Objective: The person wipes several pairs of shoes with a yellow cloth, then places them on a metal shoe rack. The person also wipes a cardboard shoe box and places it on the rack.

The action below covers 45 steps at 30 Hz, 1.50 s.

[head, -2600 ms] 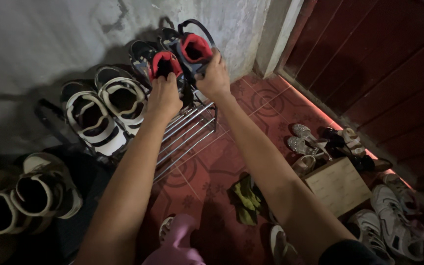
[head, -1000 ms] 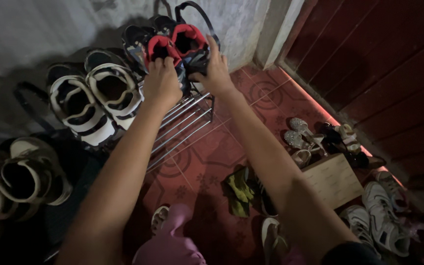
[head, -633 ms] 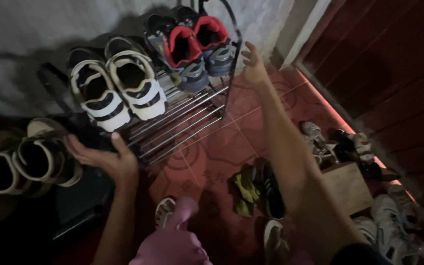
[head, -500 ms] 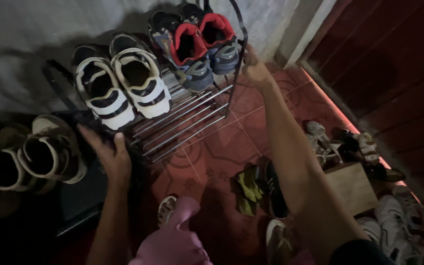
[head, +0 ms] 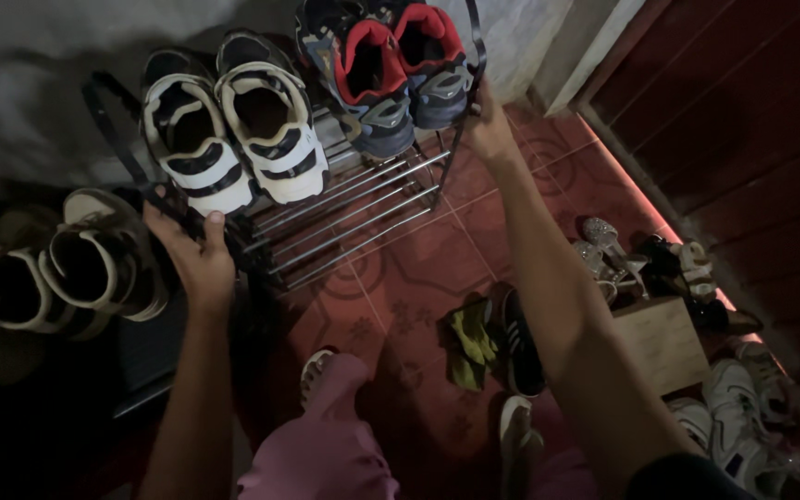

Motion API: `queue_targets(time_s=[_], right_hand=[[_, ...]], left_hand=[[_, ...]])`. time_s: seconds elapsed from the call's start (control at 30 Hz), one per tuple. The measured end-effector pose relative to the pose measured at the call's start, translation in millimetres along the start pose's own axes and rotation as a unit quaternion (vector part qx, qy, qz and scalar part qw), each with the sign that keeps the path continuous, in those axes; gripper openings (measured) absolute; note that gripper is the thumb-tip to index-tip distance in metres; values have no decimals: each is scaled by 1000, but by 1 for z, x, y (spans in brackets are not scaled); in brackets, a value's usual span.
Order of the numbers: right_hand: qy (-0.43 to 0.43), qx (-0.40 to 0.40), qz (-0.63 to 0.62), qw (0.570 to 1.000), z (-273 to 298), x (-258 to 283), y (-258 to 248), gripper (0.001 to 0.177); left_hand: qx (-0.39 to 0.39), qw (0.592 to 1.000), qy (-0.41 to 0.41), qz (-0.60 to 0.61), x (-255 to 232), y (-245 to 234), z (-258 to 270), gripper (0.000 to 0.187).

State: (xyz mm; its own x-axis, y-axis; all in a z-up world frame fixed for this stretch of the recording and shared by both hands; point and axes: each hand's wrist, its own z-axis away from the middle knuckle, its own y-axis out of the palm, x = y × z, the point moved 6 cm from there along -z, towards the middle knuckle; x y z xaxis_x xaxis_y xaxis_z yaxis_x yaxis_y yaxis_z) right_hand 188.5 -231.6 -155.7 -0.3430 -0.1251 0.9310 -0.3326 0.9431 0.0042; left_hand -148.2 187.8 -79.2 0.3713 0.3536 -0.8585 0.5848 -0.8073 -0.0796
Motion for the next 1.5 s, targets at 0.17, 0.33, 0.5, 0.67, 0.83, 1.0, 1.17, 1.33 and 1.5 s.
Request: queue_targets(time_s=[0.17,0.33,0.5,0.67,0.83,1.0,1.17,1.33,1.5], right_hand=[[-36,-1,144,989,-1,33,11,75],[-47,36,69,996,-5,61,23,76],[37,106,7,994,21,79,19,98],[-29,117,20,993,23,83,19,94],[-19,61,8,998,14,49,10,90],[-22,31,15,999,13,36,7,87],[-57,-91,92,990,39,70,21,90],[-260,-146,378,876,87,139,82,78],[-223,-118,286,924,84,163,129,91]], left_hand=[[2,1000,21,-21,-11,9,-1,71],[-5,1000,-16,-2,-8,14,4,72],[17,999,-19,-44,-11,19,7,97],[5,994,-8,-106,-7,24,5,115],[-14,992,-39,-123,2,26,2,119],[-26,988,-60,-141,-2,27,2,122],[-55,964,60,-254,-30,25,10,136],[-14,888,229,-399,-56,50,14,115],[95,857,231,-451,-57,84,6,79]])
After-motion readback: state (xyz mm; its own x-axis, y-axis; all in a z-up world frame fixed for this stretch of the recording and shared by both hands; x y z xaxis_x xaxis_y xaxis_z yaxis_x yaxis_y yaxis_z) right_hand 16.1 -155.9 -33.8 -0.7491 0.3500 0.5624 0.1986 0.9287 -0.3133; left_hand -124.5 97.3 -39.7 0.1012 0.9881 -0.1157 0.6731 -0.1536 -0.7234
